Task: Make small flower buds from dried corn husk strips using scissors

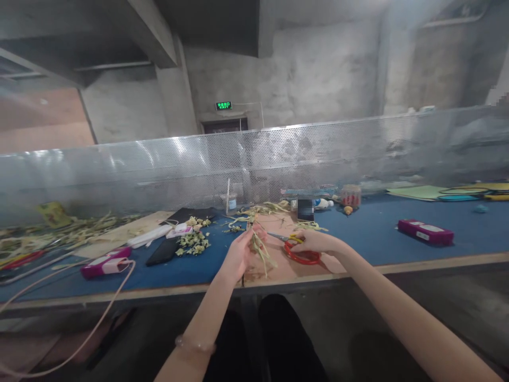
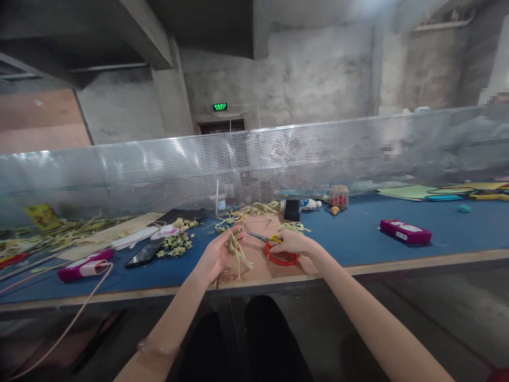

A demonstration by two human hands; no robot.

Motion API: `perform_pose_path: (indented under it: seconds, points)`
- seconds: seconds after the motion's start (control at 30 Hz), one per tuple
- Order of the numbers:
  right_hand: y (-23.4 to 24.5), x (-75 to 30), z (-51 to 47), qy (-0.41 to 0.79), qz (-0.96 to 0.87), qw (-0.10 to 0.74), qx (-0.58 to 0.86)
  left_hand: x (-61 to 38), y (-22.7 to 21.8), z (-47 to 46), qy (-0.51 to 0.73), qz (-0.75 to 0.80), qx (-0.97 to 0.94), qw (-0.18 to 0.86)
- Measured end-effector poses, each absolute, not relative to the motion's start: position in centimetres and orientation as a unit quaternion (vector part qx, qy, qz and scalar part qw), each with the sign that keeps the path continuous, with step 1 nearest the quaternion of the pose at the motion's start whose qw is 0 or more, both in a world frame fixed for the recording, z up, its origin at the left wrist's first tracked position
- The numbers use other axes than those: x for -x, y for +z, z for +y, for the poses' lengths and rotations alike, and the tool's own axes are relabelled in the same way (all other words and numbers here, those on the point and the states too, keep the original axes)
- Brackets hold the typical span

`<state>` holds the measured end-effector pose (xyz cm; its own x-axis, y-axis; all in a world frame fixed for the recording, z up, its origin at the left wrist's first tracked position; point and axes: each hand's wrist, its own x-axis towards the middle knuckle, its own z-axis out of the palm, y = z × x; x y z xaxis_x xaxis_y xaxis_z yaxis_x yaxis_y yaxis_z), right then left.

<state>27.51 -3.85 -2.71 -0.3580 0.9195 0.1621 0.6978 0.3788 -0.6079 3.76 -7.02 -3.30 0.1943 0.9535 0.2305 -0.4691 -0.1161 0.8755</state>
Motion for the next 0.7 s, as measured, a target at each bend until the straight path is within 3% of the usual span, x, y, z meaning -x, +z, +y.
perform_pose_path:
  seconds: [0.13,0.3,0.4,0.5,0.7]
  points:
    - [-2.6,-28.2,-3.4,0.058,-0.805,0.277,0.521,-4.1,-3.8,-6.9,0.574,0.275,-0.469,0.613]
    - [-2.6,-25.6,-5.0,-0.009,-0.818,0.358,0.451,-4.7,-3.7,-6.8,0.557,0.273,-0.451,0.642]
    - [-2.3,-23.4,-6.9,-0.008,-0.857,0.368,0.361,-5.1,-3.8,-6.8,0.530,0.271,-0.470,0.652]
    - [-2.1,-21.8,-8.2,0.037,-0.857,0.429,0.283,-5.3,-4.2,-6.8,0.537,0.259,-0.495,0.632]
    - [-3.4,-20.5,-7.4,0.077,-0.848,0.468,0.238,-5.5,-4.8,-6.8,0.558,0.270,-0.498,0.606]
